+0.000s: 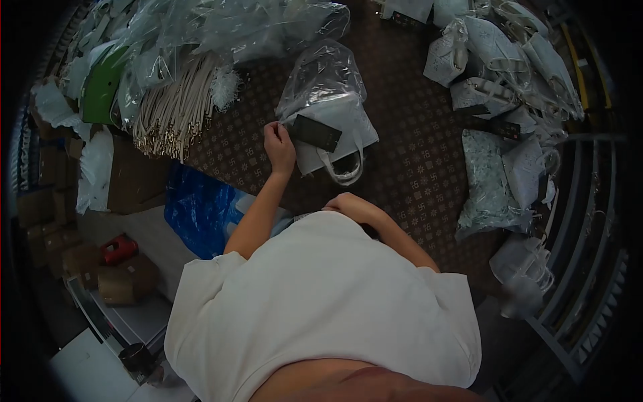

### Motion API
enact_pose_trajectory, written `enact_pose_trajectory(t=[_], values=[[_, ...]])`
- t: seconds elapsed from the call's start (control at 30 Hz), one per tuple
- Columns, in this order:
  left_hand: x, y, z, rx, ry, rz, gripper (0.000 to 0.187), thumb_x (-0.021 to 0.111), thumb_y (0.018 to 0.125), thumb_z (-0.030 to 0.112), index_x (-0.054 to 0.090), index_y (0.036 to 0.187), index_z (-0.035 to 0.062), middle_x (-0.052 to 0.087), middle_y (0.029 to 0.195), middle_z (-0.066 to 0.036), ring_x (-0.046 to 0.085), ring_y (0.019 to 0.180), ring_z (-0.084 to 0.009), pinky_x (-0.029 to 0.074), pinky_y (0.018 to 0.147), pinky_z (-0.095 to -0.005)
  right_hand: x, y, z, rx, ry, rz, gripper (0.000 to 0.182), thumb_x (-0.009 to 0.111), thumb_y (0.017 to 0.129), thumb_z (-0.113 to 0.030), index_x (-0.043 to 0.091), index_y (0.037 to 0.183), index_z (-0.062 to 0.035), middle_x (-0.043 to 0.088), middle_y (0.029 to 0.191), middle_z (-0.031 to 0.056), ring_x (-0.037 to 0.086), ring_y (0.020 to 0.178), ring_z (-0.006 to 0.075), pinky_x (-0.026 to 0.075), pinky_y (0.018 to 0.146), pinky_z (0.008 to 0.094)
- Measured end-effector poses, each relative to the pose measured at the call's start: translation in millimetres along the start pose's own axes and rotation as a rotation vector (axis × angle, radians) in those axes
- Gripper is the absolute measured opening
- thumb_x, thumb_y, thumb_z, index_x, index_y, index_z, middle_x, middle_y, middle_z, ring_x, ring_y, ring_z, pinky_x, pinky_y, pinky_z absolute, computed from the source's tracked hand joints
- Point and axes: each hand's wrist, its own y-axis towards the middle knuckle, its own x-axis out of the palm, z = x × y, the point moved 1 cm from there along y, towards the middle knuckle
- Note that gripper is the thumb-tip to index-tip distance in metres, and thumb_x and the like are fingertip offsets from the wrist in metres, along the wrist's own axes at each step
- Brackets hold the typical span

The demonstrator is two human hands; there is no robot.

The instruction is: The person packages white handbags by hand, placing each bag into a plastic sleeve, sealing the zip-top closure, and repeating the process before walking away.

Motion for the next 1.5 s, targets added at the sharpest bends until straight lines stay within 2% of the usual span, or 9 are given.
enact_pose_trajectory(t=[0.07,0.13,0.23,0.33,0.47,0.57,0.83,1.0,1.5], values=[[-0.9,4.7,-7.7,-0.006,0.035,-0.025,0.017,0.044,0.087,0.013,0.048,0.093,-0.0025,0.053,0.082,-0.016,0.052,0.071,-0.0248,0.042,0.065,-0.0328,-30.0,-5.9,-28.4,0.004,0.045,-0.001,0.027,0.058,0.079,-0.019,0.059,0.102,-0.0044,0.056,0.11,0.0115,0.054,0.096,0.0322,0.043,0.081,0.0344],[1.7,2.8,-16.0,0.042,0.027,-0.026,0.015,0.045,0.087,0.011,0.048,0.093,-0.0021,0.052,0.08,-0.015,0.051,0.069,-0.0234,0.041,0.064,-0.0322,-54.6,5.7,-33.4,-0.529,-0.322,0.791,0.043,0.062,0.073,-0.024,0.054,0.11,-0.0027,0.048,0.122,0.0105,0.045,0.112,0.0293,0.037,0.091,0.0376],[0.5,-0.1,-7.5,0.06,0.051,-0.039,0.012,0.047,0.084,0.008,0.049,0.092,-0.0008,0.052,0.08,-0.015,0.051,0.071,-0.0262,0.042,0.066,-0.0341,-52.6,46.6,-10.4,-0.373,-0.819,0.766,0.052,0.063,0.072,-0.023,0.049,0.115,0.001,0.039,0.13,0.0134,0.038,0.119,0.0299,0.03,0.098,0.0413],[-11.6,-5.8,-13.8,0.631,0.221,-0.195,0.013,0.051,0.079,0.004,0.049,0.091,0.0005,0.051,0.08,-0.014,0.051,0.074,-0.0308,0.042,0.068,-0.0376,-52.5,76.8,4.0,-0.297,-0.657,0.959,0.055,0.06,0.073,-0.022,0.044,0.117,0.0063,0.031,0.134,0.0189,0.031,0.123,0.0322,0.023,0.102,0.0438],[-21.6,-39.0,-20.7,0.698,0.314,-0.503,0.017,0.055,0.075,0.004,0.05,0.09,0.0014,0.051,0.085,-0.015,0.049,0.079,-0.0348,0.041,0.07,-0.0408,-55.8,95.4,-0.2,-0.132,-0.549,1.197,0.048,0.054,0.078,-0.016,0.042,0.118,0.0077,0.034,0.131,0.0206,0.034,0.121,0.0339,0.023,0.102,0.0433],[-22.2,-46.0,-33.6,0.334,0.256,-0.498,0.021,0.057,0.074,0.007,0.049,0.092,0.0017,0.05,0.089,-0.015,0.049,0.081,-0.0339,0.041,0.072,-0.0391,-53.3,80.1,17.1,-0.399,-0.212,1.13,0.047,0.06,0.072,-0.008,0.046,0.114,0.0066,0.034,0.13,0.0216,0.033,0.12,0.0366,0.026,0.099,0.0454],[-3.0,-46.3,-36.7,-0.414,-0.147,-0.33,0.054,0.063,0.078,0.026,0.039,0.118,-0.0021,0.048,0.111,-0.015,0.047,0.104,-0.0237,0.037,0.089,-0.0321,-111.2,21.9,39.8,-0.073,-0.477,1.476,0.035,0.062,0.076,-0.012,0.051,0.106,0.002,0.05,0.111,0.0165,0.049,0.098,0.0328,0.04,0.087,0.0351],[21.5,-29.9,-43.4,-0.485,-0.3,-0.362,0.063,0.064,0.078,0.025,0.033,0.126,-0.0009,0.047,0.116,-0.015,0.046,0.106,-0.022,0.036,0.09,-0.0307,-186.9,76.1,69.5,-0.277,0.801,0.837,0.039,0.051,0.087,-0.02,0.046,0.119,0.0008,0.054,0.11,0.0143,0.051,0.099,0.0165,0.04,0.085,0.0258],[-109.4,-107.3,-33.3,-0.814,-0.265,-0.812,0.045,0.046,0.088,0.03,0.042,0.122,0.0004,0.051,0.114,-0.012,0.047,0.103,-0.0181,0.034,0.092,-0.0286,30.1,-58.2,72.0,-0.047,-0.049,1.043,0.029,0.06,0.074,-0.001,0.055,0.103,-0.0012,0.049,0.074,0.0091,0.048,0.063,0.016,0.041,0.056,0.0247]])
